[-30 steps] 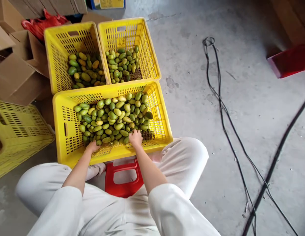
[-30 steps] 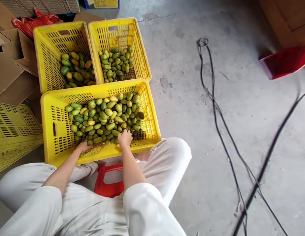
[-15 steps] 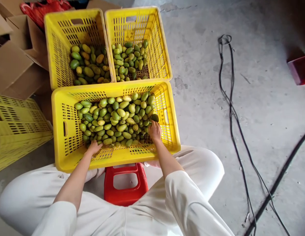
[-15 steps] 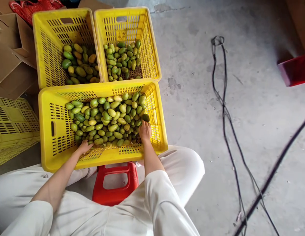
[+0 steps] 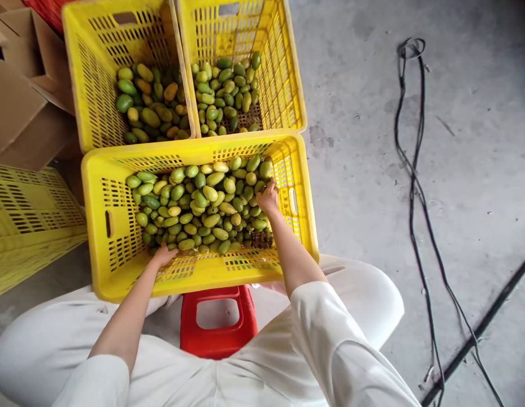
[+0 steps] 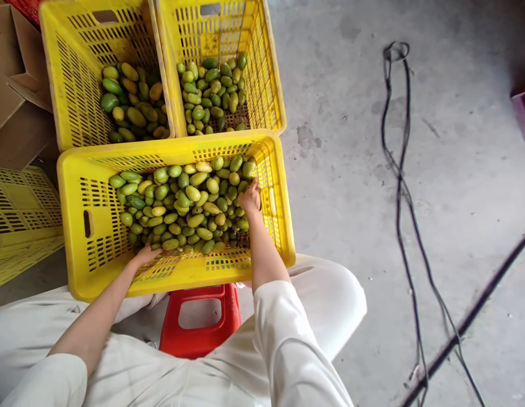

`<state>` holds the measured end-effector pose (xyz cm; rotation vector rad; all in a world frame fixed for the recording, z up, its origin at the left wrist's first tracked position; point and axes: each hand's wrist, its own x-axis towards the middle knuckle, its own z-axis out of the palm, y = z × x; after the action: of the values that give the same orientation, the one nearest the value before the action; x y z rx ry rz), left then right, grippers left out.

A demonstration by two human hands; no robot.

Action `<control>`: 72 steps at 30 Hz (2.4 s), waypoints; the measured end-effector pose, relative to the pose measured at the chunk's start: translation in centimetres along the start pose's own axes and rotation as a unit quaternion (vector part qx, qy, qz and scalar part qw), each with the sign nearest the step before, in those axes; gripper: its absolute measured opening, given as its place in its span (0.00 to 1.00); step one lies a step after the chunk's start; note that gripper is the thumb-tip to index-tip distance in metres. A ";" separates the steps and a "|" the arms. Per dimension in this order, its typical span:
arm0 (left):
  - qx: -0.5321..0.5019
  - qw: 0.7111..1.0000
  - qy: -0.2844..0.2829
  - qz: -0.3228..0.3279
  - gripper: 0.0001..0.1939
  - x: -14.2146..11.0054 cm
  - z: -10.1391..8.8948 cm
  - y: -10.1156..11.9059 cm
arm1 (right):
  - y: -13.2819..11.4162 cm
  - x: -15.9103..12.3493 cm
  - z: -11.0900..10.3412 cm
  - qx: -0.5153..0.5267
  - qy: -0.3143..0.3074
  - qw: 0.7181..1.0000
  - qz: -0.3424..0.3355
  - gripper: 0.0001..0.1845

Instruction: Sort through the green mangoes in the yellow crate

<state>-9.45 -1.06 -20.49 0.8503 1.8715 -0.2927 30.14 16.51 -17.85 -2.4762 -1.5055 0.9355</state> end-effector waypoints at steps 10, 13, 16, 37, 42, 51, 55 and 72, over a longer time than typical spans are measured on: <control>0.015 0.999 -0.001 -0.043 0.27 -0.8 -0.5 1.1 | 0.5 0.4 -1.6 -0.040 -0.042 0.998 0.002 0.38; 0.028 0.999 0.004 -0.035 0.27 -1.1 -0.9 1.3 | 0.8 -0.1 -1.7 -0.020 -0.028 0.999 -0.008 0.34; 0.050 0.998 0.023 -0.024 0.27 -1.7 -1.4 1.5 | 1.2 -0.4 -1.6 -0.007 -0.025 1.000 -0.006 0.31; -0.597 0.782 -0.036 0.175 0.18 -11.9 -3.0 12.0 | -5.2 -14.1 -2.8 0.481 -0.100 0.866 -0.089 0.30; -0.658 0.701 -0.156 0.227 0.14 -18.6 -3.6 12.5 | -8.1 -22.1 -4.2 0.670 -0.274 0.689 -0.033 0.28; -0.740 0.652 -0.071 0.147 0.07 -24.1 -2.1 11.9 | -6.7 -26.9 -6.6 0.747 -0.220 0.627 0.026 0.24; -0.756 0.635 -0.050 0.154 0.12 -24.9 -1.1 10.4 | -5.6 -27.3 -6.9 0.726 -0.231 0.647 0.029 0.23; -0.815 0.561 -0.006 0.144 0.13 -21.6 -0.2 8.4 | -3.2 -25.5 -4.1 0.761 -0.193 0.618 0.035 0.17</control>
<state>1.17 -4.06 -0.11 -0.2431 1.1159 1.4775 21.60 -2.17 -1.84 -1.0052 -0.1250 1.7201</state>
